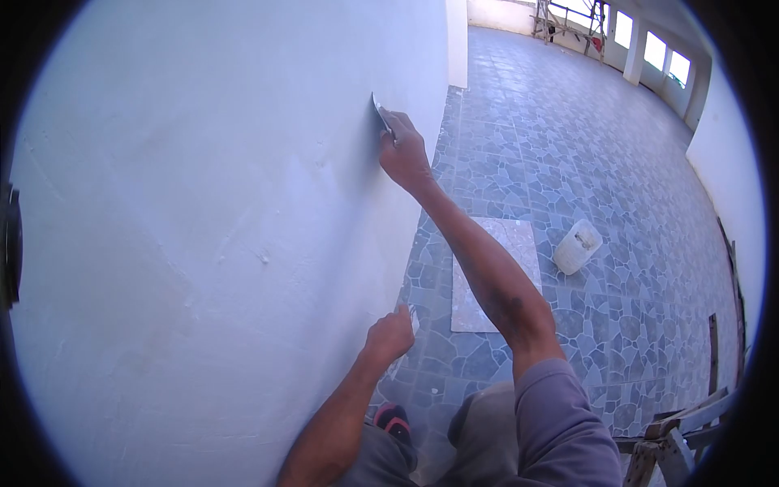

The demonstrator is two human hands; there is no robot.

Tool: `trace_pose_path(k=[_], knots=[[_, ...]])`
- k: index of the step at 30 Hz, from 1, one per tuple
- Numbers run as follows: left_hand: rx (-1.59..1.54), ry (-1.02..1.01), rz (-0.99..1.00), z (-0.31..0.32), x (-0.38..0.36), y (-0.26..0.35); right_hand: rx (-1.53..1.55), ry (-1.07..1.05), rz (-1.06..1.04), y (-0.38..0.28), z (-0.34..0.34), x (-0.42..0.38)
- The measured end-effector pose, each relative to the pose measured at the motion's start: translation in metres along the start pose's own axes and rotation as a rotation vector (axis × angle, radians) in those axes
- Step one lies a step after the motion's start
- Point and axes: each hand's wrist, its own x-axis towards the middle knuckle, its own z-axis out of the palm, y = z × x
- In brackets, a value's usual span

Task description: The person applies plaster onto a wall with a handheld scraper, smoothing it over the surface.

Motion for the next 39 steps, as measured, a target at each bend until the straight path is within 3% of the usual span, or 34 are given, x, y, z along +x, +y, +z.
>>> trace_pose_path(k=[3,6,7,10,11,14,18,21,24,28,29,32,37,39], knots=[[0.008,-0.005,0.012,0.003,0.002,0.001,-0.032,0.004,-0.172,-0.008,0.001,-0.020],[0.014,-0.009,0.016,0.005,0.005,0.001,0.009,-0.115,-0.170,-0.015,-0.010,-0.041],[0.010,-0.019,0.015,0.006,0.005,0.000,0.046,-0.171,-0.123,-0.015,-0.020,-0.044],[0.001,-0.031,0.000,0.004,0.005,-0.004,0.112,-0.082,0.055,0.003,-0.032,-0.037],[0.002,-0.031,-0.007,0.004,0.005,-0.005,0.086,-0.083,0.404,-0.015,-0.040,-0.028],[-0.002,-0.038,-0.025,0.002,0.003,-0.004,0.104,0.006,0.421,0.042,-0.023,-0.004],[0.005,-0.045,-0.037,0.000,0.003,-0.005,0.137,-0.167,0.555,0.032,-0.018,0.013],[0.010,-0.040,-0.024,0.002,0.006,-0.006,0.064,-0.154,0.534,0.015,-0.009,0.005],[0.017,-0.038,-0.019,0.005,0.009,-0.004,-0.026,-0.074,0.088,0.007,-0.004,-0.023],[0.004,-0.035,-0.014,0.007,0.012,-0.004,0.044,-0.210,-0.036,-0.003,-0.029,-0.047],[0.009,-0.036,-0.016,0.007,0.012,-0.005,0.214,-0.225,0.149,-0.002,-0.036,-0.047],[0.005,-0.053,-0.032,0.007,0.010,-0.005,0.121,-0.035,0.531,0.011,-0.039,-0.019],[-0.009,-0.061,-0.040,0.006,0.008,-0.011,0.367,-0.127,0.544,0.073,-0.023,0.028],[-0.013,-0.063,-0.040,0.006,0.008,-0.010,0.374,-0.154,0.580,0.059,-0.022,0.037]])
